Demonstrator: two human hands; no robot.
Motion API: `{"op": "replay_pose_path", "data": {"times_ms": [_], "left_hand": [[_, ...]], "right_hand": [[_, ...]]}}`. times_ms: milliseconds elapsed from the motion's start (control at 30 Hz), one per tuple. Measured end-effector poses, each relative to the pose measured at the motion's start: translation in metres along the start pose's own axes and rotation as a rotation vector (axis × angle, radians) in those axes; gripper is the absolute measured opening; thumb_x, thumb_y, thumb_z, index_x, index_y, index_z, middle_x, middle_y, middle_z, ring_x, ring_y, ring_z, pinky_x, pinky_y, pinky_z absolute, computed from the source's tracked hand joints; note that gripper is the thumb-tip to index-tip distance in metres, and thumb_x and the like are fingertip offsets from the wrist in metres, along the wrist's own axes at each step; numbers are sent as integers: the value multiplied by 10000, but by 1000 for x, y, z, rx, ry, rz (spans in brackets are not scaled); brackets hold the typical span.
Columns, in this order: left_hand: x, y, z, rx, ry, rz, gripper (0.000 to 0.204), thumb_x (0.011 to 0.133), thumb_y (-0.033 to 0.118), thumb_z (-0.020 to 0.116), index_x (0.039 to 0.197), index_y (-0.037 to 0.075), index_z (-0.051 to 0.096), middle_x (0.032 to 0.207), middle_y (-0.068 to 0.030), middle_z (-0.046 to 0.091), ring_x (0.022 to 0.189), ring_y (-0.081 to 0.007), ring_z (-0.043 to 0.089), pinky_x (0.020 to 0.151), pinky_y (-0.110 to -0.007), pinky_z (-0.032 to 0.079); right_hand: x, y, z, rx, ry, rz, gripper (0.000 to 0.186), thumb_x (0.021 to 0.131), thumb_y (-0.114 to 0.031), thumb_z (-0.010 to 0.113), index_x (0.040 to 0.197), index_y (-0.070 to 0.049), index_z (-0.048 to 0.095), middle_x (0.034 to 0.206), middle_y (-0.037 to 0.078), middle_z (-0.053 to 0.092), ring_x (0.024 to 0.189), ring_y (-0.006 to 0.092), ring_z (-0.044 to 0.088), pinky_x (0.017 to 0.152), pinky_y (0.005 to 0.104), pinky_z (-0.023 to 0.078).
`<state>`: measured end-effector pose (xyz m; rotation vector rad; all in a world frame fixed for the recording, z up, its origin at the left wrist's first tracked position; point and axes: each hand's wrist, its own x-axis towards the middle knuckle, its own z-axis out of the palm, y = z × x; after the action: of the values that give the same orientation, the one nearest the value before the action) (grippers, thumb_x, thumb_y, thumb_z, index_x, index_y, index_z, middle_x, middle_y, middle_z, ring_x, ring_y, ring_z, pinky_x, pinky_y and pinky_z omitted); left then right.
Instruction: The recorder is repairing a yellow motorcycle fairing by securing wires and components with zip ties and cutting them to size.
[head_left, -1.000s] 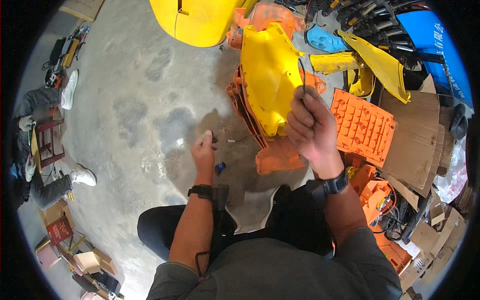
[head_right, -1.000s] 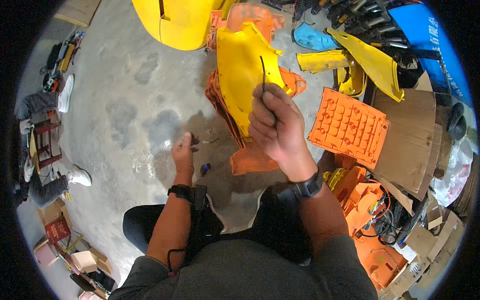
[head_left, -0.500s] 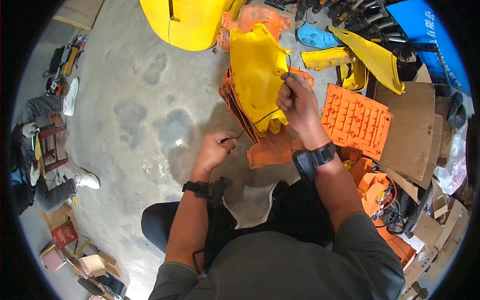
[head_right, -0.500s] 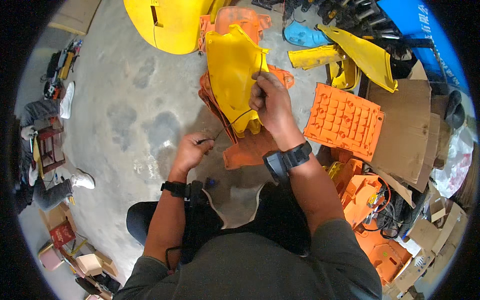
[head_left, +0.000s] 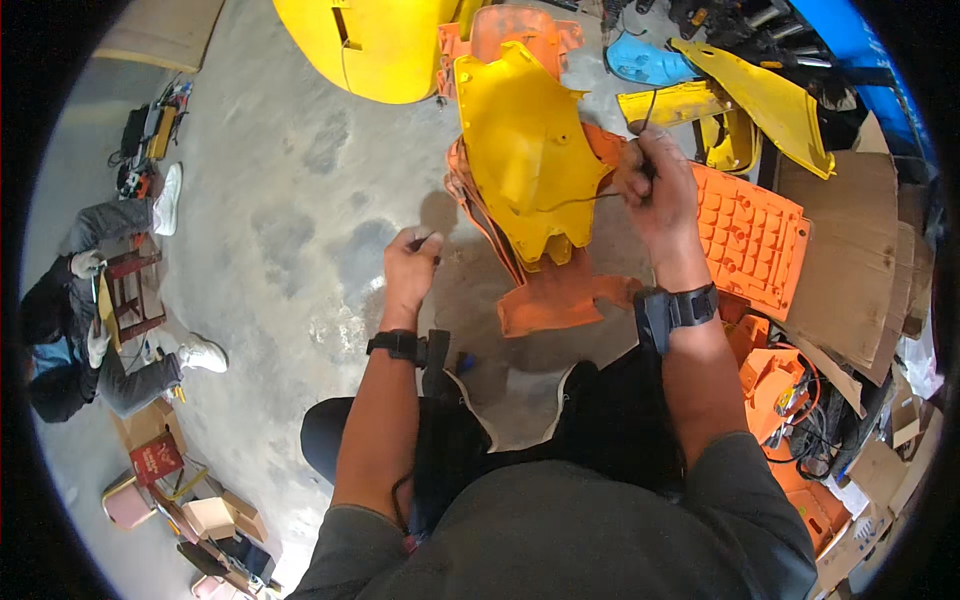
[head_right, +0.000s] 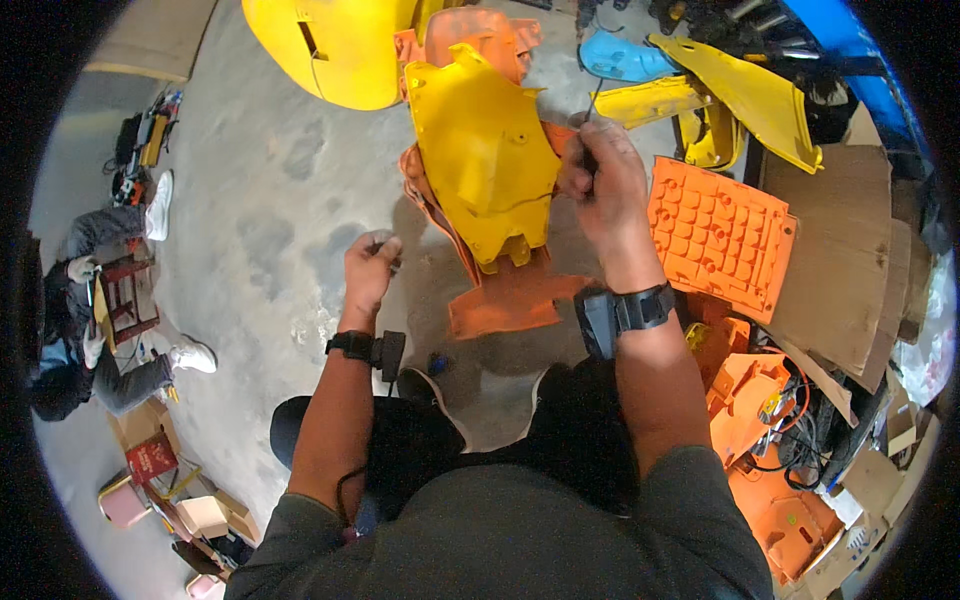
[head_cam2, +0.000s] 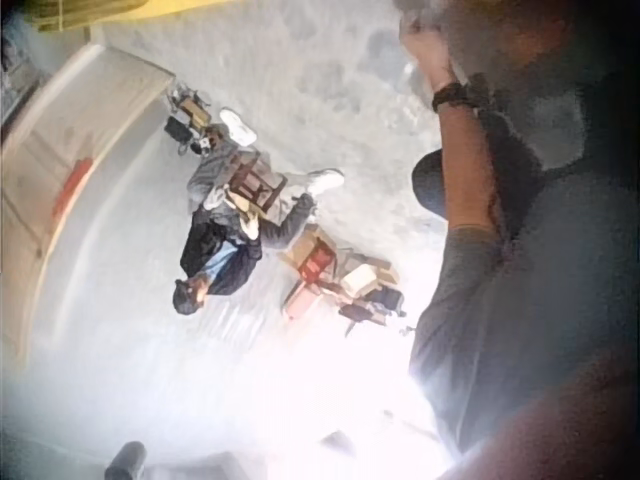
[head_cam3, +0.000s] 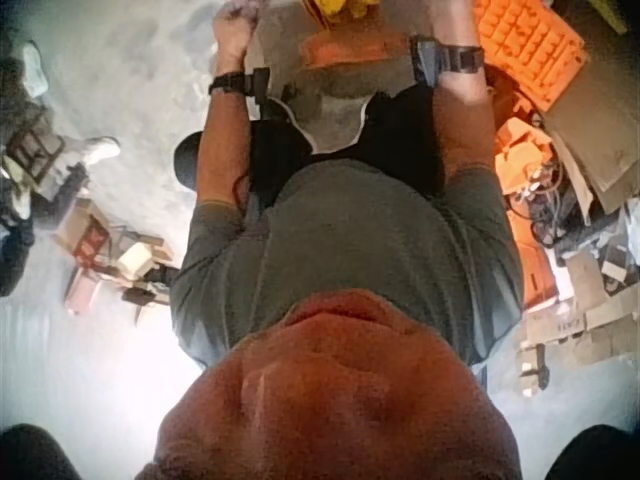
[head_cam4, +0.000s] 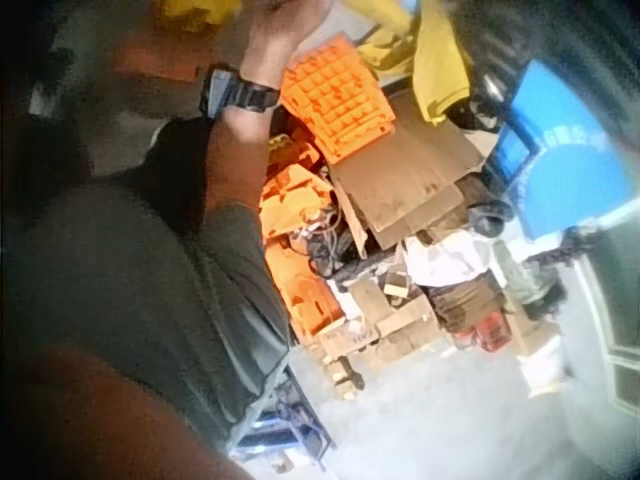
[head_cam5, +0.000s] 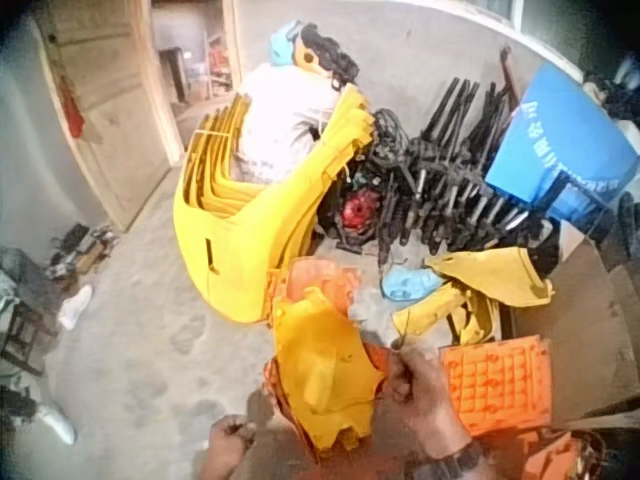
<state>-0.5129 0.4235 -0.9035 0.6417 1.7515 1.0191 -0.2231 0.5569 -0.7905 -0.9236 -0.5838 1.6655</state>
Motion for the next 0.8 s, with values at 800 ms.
{"op": "replay_pose_path", "data": {"times_ms": [800], "left_hand": [[-25, 31, 39, -567, -196, -99, 200, 912, 181, 650, 956, -11, 679, 850, -79, 692, 679, -147, 627, 613, -269, 490]], "right_hand": [[-40, 92, 71, -1703, -679, -181, 176, 884, -205, 570, 929, -35, 563, 774, 231, 638, 771, 443, 624, 681, 511, 487]]}}
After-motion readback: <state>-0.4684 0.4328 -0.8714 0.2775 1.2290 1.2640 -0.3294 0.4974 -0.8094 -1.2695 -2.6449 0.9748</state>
